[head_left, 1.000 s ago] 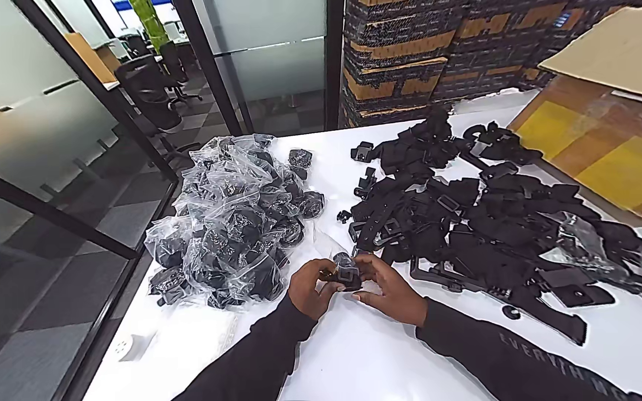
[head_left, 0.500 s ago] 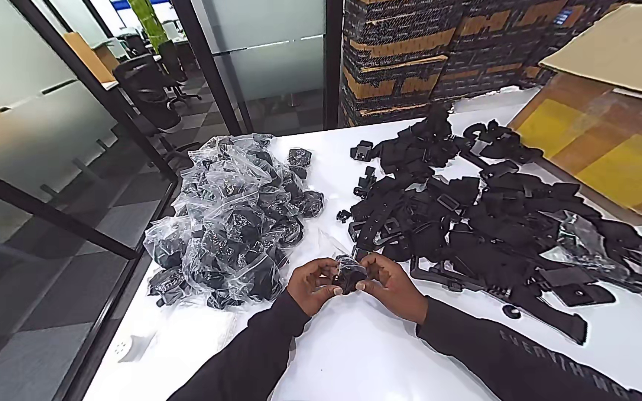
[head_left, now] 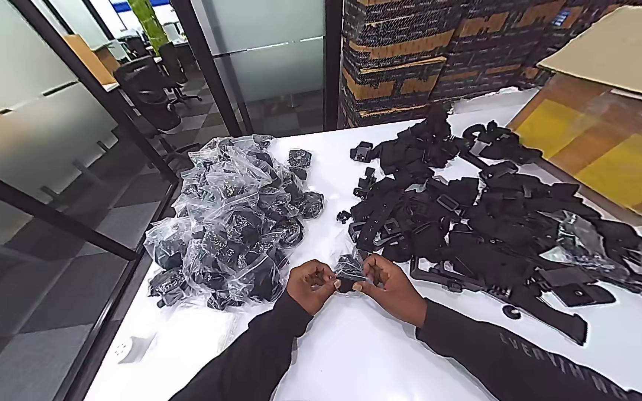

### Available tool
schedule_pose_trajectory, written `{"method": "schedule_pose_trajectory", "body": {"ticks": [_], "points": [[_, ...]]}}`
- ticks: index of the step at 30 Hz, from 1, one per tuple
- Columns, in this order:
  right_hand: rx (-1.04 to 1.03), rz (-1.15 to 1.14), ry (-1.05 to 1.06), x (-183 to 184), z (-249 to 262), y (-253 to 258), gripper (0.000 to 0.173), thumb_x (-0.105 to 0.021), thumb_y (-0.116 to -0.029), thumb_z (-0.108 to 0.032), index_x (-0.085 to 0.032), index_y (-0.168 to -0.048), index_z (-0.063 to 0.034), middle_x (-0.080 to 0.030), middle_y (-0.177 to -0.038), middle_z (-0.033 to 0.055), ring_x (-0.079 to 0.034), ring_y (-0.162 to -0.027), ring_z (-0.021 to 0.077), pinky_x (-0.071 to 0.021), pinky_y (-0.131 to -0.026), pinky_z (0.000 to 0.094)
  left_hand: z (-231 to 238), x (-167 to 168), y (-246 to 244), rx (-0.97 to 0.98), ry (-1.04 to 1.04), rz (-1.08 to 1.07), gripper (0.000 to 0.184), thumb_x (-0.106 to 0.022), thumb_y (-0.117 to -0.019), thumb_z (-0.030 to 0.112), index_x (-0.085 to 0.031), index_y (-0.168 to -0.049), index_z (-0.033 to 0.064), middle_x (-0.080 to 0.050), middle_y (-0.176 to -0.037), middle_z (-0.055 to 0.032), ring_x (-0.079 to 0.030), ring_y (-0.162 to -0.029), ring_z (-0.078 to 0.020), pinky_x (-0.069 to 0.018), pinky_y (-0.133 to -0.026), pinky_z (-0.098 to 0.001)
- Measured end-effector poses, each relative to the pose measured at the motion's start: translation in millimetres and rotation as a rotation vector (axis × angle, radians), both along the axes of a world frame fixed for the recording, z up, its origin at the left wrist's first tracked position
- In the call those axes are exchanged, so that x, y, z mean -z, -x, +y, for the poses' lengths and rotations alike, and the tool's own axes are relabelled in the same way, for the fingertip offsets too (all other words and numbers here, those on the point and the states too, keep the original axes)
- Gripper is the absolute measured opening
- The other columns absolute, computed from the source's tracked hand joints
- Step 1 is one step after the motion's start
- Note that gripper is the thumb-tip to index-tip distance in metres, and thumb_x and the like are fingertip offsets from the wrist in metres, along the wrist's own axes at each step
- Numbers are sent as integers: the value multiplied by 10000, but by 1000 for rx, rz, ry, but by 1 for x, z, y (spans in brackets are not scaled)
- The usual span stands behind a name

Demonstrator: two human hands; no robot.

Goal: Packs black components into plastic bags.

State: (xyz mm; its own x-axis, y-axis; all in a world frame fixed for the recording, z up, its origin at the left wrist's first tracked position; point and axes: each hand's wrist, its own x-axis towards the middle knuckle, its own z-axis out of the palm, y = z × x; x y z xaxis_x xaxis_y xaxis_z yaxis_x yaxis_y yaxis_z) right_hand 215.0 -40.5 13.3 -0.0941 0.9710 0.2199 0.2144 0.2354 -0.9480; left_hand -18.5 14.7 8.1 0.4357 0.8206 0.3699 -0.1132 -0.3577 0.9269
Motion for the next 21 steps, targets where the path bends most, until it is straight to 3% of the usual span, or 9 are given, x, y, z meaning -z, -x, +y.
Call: {"method": "schedule_pose_trajectory", "body": {"ticks": [3, 6, 10, 11, 16, 19, 21], "points": [[77, -115, -29, 0, -1, 0, 314, -802, -872, -281, -575, -1010, -113, -526, -725, -79, -485, -578, 1, -439, -536, 175, 1, 8, -2, -31, -247, 22, 73, -720, -820, 15, -690, -835, -49, -695, -795, -97, -680, -652, -99, -615, -613, -262], [104, -128, -61, 2, 1, -3, 310, -779, -895, -284, -573, -1033, -96, -537, -734, -70, -489, -577, 4, -444, -536, 181, -1, 10, -5, -118, -352, 67, 74, -690, -827, 38, -684, -836, -35, -675, -761, -84, -644, -626, -88, -585, -586, -244], [26, -57, -67, 2, 2, -3, 220, -734, -908, -143, -586, -1052, -67, -606, -850, -32, -567, -672, 13, -517, -624, 194, -1, 7, -4, -216, -246, 233, 345, -749, -877, 172, -664, -1101, -75, -676, -966, -139, -685, -744, -120, -617, -658, -265], [7, -47, -68, 1, 1, -2, 201, -720, -910, -119, -587, -1051, -65, -613, -873, -27, -578, -695, 13, -527, -647, 195, 0, 7, -3, -208, -224, 266, 356, -751, -891, 197, -671, -1112, -71, -686, -987, -143, -694, -761, -122, -620, -675, -272], [41, -90, -104, 2, 1, -3, 202, -730, -909, -163, -594, -1028, -73, -618, -845, -28, -595, -687, 18, -538, -634, 200, -2, 7, -2, -238, -370, 268, 192, -720, -940, 170, -741, -927, -21, -734, -847, -96, -701, -689, -86, -622, -674, -250], [121, -177, -123, 1, 1, -3, 179, -708, -883, -179, -583, -978, -92, -570, -735, -50, -542, -603, 12, -482, -558, 194, -3, 5, -4, -294, -528, 242, 141, -703, -927, 126, -739, -886, -4, -735, -828, -80, -692, -698, -80, -612, -681, -236], [166, -221, -137, 2, 1, -3, 164, -694, -898, -201, -577, -957, -101, -515, -673, -63, -475, -553, 11, -420, -512, 188, -7, 2, -5, -262, -633, 209, 127, -687, -933, 121, -729, -885, 12, -740, -857, -72, -710, -781, -104, -617, -753, -261]]}}
